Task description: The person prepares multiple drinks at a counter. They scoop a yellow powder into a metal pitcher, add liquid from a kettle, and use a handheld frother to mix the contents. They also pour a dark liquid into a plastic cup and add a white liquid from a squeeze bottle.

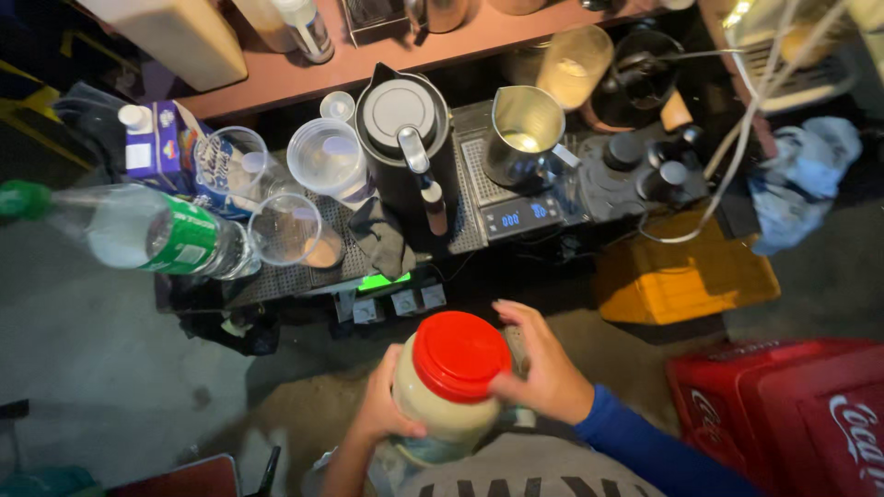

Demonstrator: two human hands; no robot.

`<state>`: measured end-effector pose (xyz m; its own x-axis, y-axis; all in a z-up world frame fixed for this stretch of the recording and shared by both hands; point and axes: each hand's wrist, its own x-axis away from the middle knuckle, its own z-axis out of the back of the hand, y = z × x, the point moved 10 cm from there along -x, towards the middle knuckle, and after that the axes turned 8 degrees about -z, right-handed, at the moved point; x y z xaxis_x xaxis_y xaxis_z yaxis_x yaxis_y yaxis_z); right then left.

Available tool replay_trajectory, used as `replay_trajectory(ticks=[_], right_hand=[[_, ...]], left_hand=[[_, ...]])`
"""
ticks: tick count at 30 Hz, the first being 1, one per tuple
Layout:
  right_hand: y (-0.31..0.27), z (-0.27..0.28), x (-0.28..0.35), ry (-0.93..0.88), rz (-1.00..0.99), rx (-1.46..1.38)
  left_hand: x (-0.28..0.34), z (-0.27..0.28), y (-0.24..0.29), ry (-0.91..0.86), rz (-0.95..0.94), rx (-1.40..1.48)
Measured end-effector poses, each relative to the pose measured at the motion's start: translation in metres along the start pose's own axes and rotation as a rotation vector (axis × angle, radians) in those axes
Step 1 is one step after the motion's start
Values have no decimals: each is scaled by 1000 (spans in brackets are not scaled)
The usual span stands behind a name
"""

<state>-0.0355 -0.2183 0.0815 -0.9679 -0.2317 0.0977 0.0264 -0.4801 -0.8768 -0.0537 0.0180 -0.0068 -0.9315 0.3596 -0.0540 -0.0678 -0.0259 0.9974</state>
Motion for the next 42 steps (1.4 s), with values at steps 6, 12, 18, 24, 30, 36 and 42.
replay_trajectory(ticks=[6,12,18,24,30,36,42], right_hand=[[-97,2,4,-266,-55,136],[-83,5,24,-211,-72,94],[-45,3,41,-167,40,-34],[4,-3,33,-308,-184,-48],[23,-11,6,-237,-398,-4],[-24,-4,7,-178,-248,76],[-115,16,19,-300,412,104]], left_hand=[[-11,-22,46,-278,117,149],[-16,-55,26,-383,176,348],[-23,-73,-10,-491,189,337],[-23,-76,-19,-474,269,270],[-28,-61,-13,-445,261,81],[-31,-85,-12,-509,374,485],[-48,-101,28,-690,149,620]])
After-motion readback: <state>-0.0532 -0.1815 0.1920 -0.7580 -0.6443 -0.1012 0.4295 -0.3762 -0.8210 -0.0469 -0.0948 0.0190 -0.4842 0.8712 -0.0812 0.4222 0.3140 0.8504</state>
